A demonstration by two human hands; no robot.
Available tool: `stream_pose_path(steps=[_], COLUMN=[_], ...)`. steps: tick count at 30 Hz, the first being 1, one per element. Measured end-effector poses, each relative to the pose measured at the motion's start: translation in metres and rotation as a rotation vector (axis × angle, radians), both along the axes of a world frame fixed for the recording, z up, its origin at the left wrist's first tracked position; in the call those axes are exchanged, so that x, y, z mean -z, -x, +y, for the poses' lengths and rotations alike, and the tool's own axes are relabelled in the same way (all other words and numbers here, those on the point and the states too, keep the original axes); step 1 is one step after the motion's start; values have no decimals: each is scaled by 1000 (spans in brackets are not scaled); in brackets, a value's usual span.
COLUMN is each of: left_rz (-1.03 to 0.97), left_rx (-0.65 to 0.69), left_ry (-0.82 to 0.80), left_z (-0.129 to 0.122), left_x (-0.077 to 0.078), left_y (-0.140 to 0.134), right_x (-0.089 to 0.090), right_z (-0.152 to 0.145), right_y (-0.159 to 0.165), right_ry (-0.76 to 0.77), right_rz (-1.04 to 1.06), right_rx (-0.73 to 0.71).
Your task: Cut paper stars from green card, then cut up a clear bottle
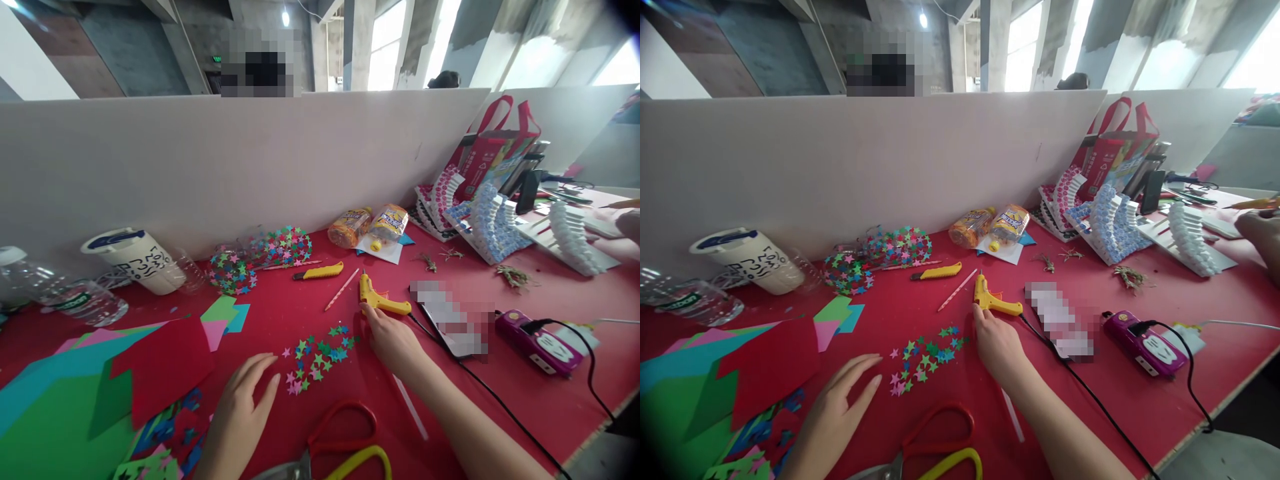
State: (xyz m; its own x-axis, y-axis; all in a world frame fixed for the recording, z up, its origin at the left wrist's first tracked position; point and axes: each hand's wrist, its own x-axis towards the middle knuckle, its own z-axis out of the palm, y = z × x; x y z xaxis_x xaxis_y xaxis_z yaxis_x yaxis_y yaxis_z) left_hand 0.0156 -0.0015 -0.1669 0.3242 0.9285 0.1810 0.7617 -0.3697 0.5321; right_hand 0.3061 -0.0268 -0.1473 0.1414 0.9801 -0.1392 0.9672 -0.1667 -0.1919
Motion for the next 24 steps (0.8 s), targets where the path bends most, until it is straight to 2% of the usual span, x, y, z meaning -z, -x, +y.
stream_pose_path(steps=[9, 18, 24], left_rz=[-18, -33, -33], left_rx=[-2, 2, 24], left_ry=[-14, 25, 44], left_z=[4, 3, 2], left_x=[6, 5, 4], left_y=[3, 4, 3], right_x=[-1, -7, 3], right_z=[2, 7, 8], right_y=[-5, -17, -23], right_ry=[-23, -208, -284], right_rz=[-38, -87, -105], right_rx=[78, 128, 150])
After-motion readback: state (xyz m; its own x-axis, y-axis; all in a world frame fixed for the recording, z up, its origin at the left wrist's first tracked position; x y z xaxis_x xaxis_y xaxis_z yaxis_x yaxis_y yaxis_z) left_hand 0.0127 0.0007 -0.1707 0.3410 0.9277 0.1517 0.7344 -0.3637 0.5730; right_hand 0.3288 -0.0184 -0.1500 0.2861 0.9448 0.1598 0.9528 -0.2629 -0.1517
